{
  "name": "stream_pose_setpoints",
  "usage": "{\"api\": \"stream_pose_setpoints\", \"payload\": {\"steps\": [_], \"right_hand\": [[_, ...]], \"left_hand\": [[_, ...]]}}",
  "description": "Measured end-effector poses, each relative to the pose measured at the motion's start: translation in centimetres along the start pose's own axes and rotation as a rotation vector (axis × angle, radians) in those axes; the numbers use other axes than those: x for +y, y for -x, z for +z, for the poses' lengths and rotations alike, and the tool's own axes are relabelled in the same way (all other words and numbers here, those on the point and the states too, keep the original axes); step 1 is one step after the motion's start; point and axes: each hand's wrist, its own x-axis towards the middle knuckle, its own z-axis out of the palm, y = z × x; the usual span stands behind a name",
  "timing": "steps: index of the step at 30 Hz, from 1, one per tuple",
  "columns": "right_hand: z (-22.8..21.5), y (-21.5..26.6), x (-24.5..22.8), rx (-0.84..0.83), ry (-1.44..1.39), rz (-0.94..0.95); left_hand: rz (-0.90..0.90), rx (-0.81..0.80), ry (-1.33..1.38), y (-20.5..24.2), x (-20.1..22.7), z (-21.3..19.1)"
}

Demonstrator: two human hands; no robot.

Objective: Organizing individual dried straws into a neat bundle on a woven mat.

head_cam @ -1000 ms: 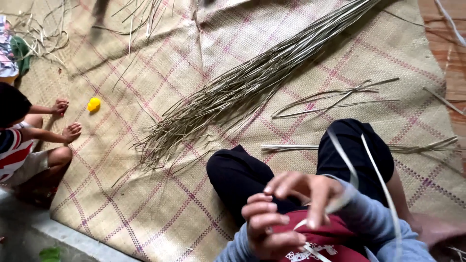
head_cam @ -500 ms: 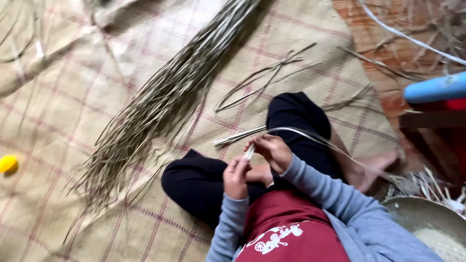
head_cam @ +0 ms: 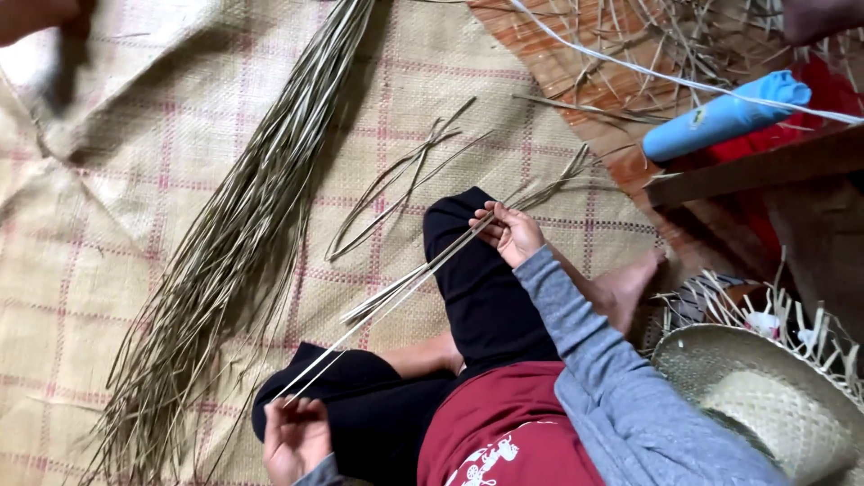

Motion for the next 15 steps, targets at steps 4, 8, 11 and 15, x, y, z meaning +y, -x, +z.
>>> {"api": "stream_pose_setpoints", "payload": {"steps": [4, 8, 11, 15], "right_hand": [[-0.6, -0.6, -0.2, 0.014, -0.016, -0.003], [-1.0, -0.8, -0.2, 0.008, -0.013, 0.001], [-0.9, -0.9, -0.4, 0.012, 0.003, -0.003], [-1.8, -1.4, -1.6, -0.076, -0.006, -0.048]], "left_hand": [[0.063, -0.011, 0.070, -1.8, 1.2, -2.6], [0.048, -0.021, 0.174, -2.8, 2.5, -5.4], [0.066, -0.016, 0.124, -1.9, 2.8, -4.7], [-0.024, -0.249, 0.044, -2.3, 2.2, -3.3]]}}
